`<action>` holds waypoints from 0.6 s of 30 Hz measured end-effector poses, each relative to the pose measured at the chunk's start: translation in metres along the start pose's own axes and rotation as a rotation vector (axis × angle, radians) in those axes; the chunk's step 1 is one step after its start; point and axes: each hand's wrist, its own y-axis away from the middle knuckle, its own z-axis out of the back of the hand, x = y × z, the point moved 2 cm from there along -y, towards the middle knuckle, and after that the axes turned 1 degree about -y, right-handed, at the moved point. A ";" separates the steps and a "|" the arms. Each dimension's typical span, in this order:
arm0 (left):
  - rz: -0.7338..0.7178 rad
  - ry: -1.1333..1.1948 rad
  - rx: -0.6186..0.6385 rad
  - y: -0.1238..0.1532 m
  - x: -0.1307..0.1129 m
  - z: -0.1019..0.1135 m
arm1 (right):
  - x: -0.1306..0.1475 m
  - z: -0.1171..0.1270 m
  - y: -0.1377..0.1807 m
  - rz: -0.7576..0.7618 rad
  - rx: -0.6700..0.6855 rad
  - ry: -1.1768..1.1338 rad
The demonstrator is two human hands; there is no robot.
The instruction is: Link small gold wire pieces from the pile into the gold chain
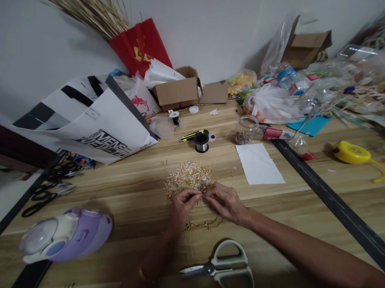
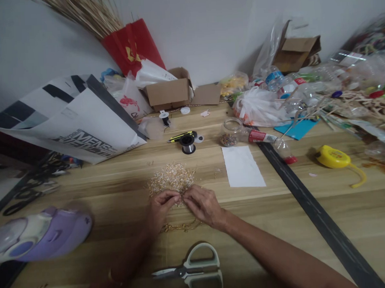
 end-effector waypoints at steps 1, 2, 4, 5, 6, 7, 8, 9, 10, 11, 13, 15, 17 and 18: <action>0.002 0.004 -0.003 0.000 0.001 0.000 | 0.000 0.000 0.000 0.000 0.000 -0.002; 0.003 0.007 -0.004 0.000 0.001 0.000 | 0.000 0.000 0.000 -0.001 0.000 -0.005; 0.007 0.007 0.001 -0.001 0.002 0.000 | -0.001 -0.001 0.001 0.001 0.002 -0.010; 0.009 0.006 0.003 -0.001 0.002 0.000 | -0.001 -0.001 0.001 0.002 0.003 -0.011; 0.010 0.004 0.004 -0.001 0.002 0.000 | -0.002 -0.001 0.001 0.002 0.005 -0.011; 0.010 0.001 0.007 0.000 0.002 0.000 | -0.002 -0.001 0.001 0.000 0.009 -0.010; 0.009 -0.003 0.007 0.000 0.002 0.000 | -0.002 -0.001 0.001 -0.003 0.015 -0.009; 0.007 -0.008 0.010 0.000 0.001 0.000 | -0.003 -0.002 0.002 -0.007 0.019 -0.008; 0.005 -0.011 0.011 0.000 0.001 0.000 | -0.003 -0.002 0.002 -0.011 0.021 -0.006; 0.002 -0.013 0.013 0.001 0.001 0.000 | -0.003 -0.002 0.002 -0.012 0.021 -0.004; -0.003 -0.008 0.018 0.001 0.002 -0.001 | -0.004 -0.001 0.002 -0.009 0.016 -0.003; -0.007 0.000 0.023 0.001 0.003 -0.001 | -0.004 -0.002 0.002 -0.006 0.016 -0.007; -0.004 0.006 0.025 0.001 0.004 -0.001 | -0.004 -0.002 0.003 -0.004 0.021 -0.008; -0.001 0.009 0.024 0.001 0.004 -0.001 | -0.004 -0.002 0.003 -0.004 0.020 -0.008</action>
